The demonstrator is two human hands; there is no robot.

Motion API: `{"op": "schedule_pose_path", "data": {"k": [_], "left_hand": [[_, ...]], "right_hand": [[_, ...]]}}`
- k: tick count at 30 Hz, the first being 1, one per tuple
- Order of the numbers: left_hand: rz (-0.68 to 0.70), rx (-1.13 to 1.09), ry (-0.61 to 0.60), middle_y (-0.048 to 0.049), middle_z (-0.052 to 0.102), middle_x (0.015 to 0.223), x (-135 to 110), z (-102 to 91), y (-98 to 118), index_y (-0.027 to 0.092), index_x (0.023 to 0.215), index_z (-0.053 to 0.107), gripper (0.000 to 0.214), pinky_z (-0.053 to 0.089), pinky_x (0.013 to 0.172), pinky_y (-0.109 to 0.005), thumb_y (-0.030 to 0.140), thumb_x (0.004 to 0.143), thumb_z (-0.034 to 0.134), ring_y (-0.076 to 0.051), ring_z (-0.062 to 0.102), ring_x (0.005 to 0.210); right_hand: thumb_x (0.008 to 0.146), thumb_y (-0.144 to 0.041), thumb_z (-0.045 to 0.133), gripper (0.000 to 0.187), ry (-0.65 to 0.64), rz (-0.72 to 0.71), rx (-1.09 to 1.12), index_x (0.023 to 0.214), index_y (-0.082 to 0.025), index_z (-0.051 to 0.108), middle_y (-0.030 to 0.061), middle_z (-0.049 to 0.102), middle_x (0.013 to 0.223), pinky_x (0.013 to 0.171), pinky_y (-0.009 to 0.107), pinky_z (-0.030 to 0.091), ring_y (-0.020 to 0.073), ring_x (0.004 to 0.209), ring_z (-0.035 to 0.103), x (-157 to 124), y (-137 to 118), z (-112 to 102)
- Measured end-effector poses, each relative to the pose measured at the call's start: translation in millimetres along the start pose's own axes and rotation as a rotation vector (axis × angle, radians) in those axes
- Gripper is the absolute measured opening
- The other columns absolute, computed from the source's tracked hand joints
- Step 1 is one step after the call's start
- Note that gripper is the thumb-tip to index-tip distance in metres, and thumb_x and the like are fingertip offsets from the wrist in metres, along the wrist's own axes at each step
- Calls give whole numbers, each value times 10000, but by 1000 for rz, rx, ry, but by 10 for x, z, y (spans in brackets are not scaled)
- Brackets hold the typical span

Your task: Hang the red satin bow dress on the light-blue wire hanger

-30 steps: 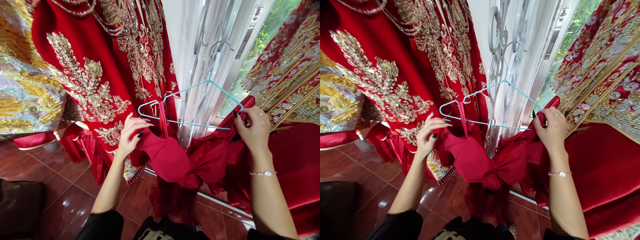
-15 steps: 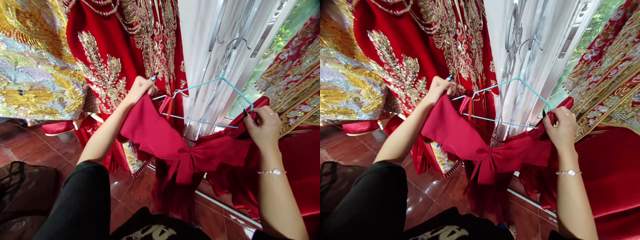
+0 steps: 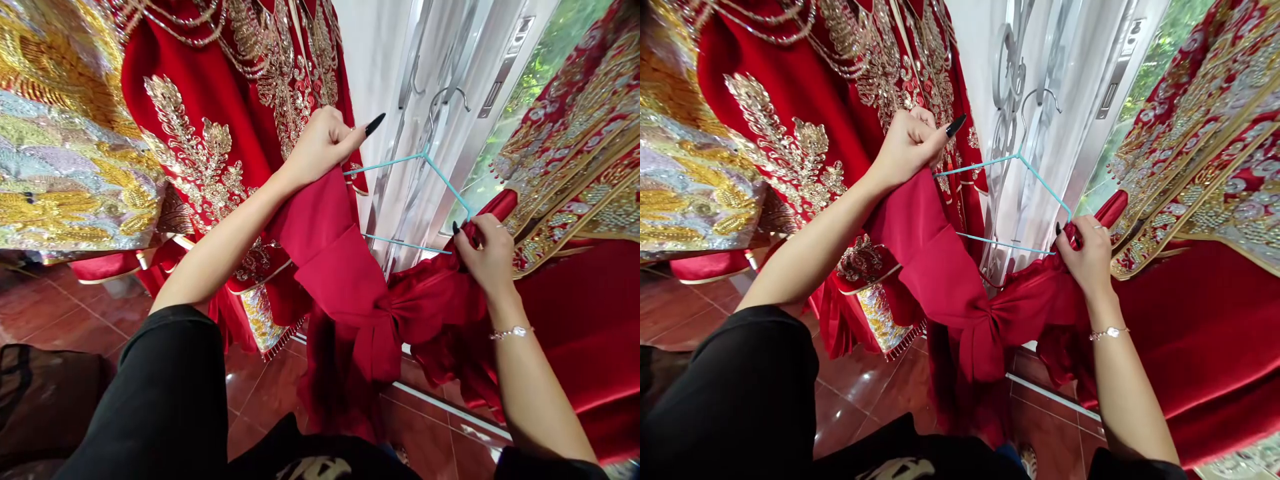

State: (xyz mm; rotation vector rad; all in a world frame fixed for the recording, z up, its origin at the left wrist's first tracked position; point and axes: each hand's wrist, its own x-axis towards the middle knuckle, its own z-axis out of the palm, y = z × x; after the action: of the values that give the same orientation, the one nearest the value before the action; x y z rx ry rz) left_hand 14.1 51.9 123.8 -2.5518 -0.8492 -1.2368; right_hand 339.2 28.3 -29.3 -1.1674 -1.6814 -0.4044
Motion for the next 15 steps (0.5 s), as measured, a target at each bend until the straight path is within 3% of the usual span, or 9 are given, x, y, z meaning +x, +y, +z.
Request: {"op": "schedule_pose_path", "data": {"k": [4, 6, 9, 12, 13, 15], "left_hand": [[2, 114, -98, -92, 632, 991, 27, 76, 184, 181, 1017, 620, 218, 470, 867, -362, 355, 925, 527, -236, 617, 1008], [-38, 176, -147, -111, 612, 1152, -54, 156, 255, 204, 1232, 547, 376, 476, 886, -355, 319, 878, 597, -245, 596, 1090], [-131, 242, -238, -113, 629, 1133, -267, 251, 251, 189, 1358, 479, 507, 487, 856, -356, 221, 860, 569, -246, 623, 1031], [-159, 257, -213, -94, 662, 997, -427, 304, 84, 211, 1256, 598, 451, 491, 819, -368, 108, 834, 474, -241, 643, 913], [-140, 237, -181, -90, 662, 970, -447, 319, 12, 225, 1204, 637, 444, 493, 816, -368, 90, 823, 455, -239, 641, 894], [-101, 193, -131, -83, 649, 904, -449, 349, -116, 234, 1133, 682, 435, 502, 806, -371, 83, 804, 440, -237, 633, 843]], "right_hand": [[821, -336, 526, 138, -29, -35, 28, 874, -221, 582, 56, 567, 818, 786, 398, 466, 223, 807, 561, -15, -11, -47], [843, -361, 536, 247, -4, -96, 41, 1017, -217, 638, 101, 616, 1036, 918, 455, 475, 257, 1016, 596, -22, -18, -178], [866, -422, 551, 365, 185, -197, 50, 1149, -216, 653, 131, 576, 1292, 1059, 502, 419, 287, 1275, 524, -70, -26, -459], [893, -364, 544, 215, 352, -291, 108, 999, -229, 674, 89, 699, 1042, 974, 475, 472, 249, 1048, 658, -192, -13, -708], [895, -328, 546, 162, 305, -322, 122, 939, -237, 672, 60, 718, 920, 916, 452, 491, 224, 906, 683, -243, -3, -770], [882, -300, 576, 112, 45, -357, 112, 876, -249, 676, 15, 720, 777, 851, 425, 492, 186, 714, 662, -337, 25, -868]]}}
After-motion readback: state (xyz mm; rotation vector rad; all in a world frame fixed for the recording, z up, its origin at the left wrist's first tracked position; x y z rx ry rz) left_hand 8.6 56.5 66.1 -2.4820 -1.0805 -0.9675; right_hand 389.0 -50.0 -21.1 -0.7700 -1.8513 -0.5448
